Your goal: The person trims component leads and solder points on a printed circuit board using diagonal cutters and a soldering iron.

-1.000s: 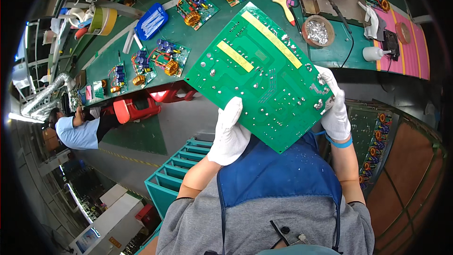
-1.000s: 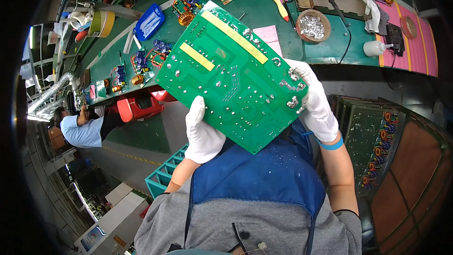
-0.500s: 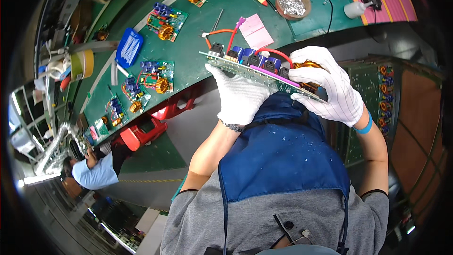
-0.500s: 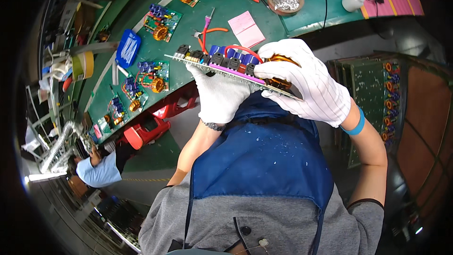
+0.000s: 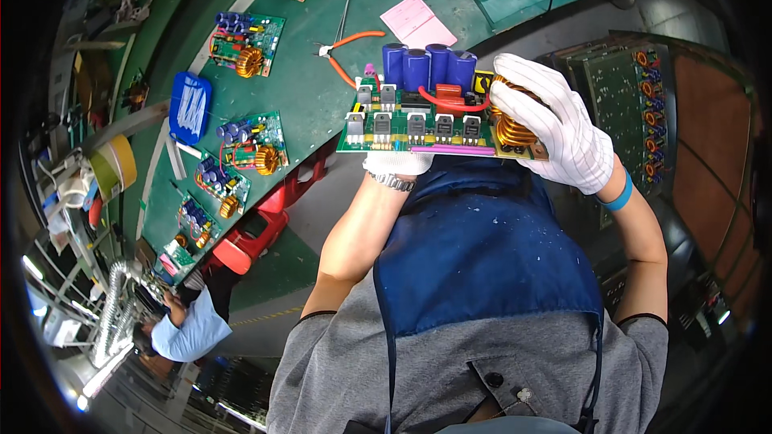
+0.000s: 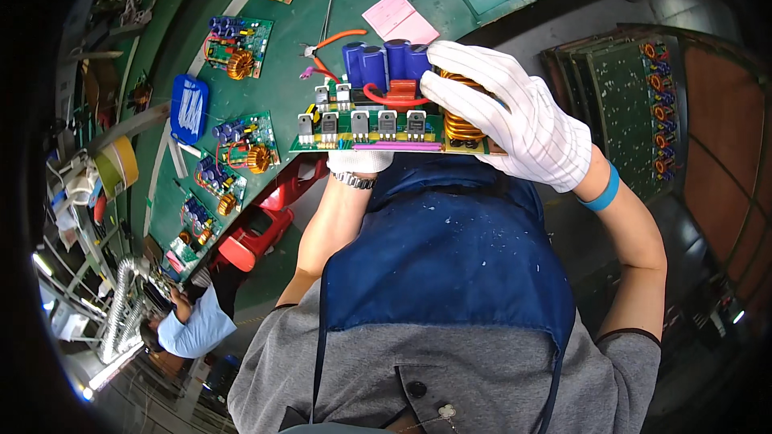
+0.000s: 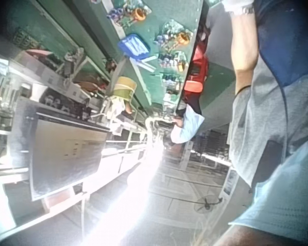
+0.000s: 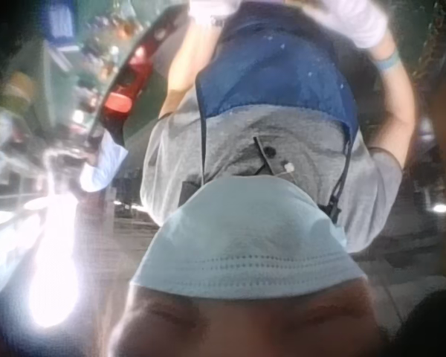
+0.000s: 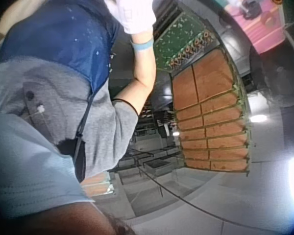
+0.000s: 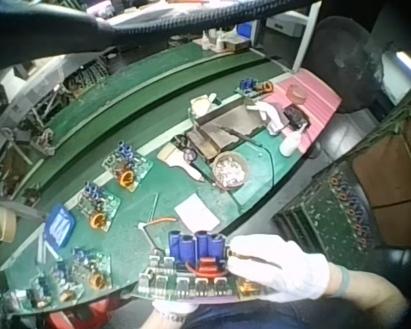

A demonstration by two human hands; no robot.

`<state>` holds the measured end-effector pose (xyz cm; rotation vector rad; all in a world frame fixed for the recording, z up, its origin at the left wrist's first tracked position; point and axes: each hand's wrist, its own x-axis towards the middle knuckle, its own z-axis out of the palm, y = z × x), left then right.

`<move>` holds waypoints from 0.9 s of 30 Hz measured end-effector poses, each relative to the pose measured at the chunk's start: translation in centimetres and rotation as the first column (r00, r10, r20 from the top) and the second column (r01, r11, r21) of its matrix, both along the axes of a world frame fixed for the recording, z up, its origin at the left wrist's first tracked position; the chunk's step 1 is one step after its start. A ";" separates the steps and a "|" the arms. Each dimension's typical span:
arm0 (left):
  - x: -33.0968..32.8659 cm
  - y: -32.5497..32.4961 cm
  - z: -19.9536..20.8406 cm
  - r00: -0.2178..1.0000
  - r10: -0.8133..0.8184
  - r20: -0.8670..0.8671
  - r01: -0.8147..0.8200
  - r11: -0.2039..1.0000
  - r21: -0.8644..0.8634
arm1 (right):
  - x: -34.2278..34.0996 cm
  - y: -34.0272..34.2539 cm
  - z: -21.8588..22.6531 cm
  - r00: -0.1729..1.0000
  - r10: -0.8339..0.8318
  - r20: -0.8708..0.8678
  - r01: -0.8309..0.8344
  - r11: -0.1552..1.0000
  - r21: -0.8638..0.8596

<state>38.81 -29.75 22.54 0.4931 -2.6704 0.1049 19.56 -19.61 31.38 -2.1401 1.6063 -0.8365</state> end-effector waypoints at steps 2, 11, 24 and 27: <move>0.4 -0.5 -0.7 1.000 -0.026 0.015 0.026 0.999 0.042 | 0.3 0.3 -0.2 0.999 -0.038 -0.007 0.038 0.999 0.028; -2.2 -1.0 -4.3 0.985 -0.146 0.088 0.127 0.973 0.192 | -0.4 2.6 -2.0 0.966 -0.256 0.038 0.252 0.964 0.079; -12.1 4.3 -6.7 0.940 -0.254 0.229 0.183 0.939 0.289 | -7.6 10.5 -2.1 0.921 -0.388 0.038 0.388 0.922 0.007; -16.4 7.1 -7.2 0.932 -0.255 0.256 0.176 0.939 0.294 | -11.3 13.6 -2.6 0.915 -0.400 0.053 0.401 0.916 -0.024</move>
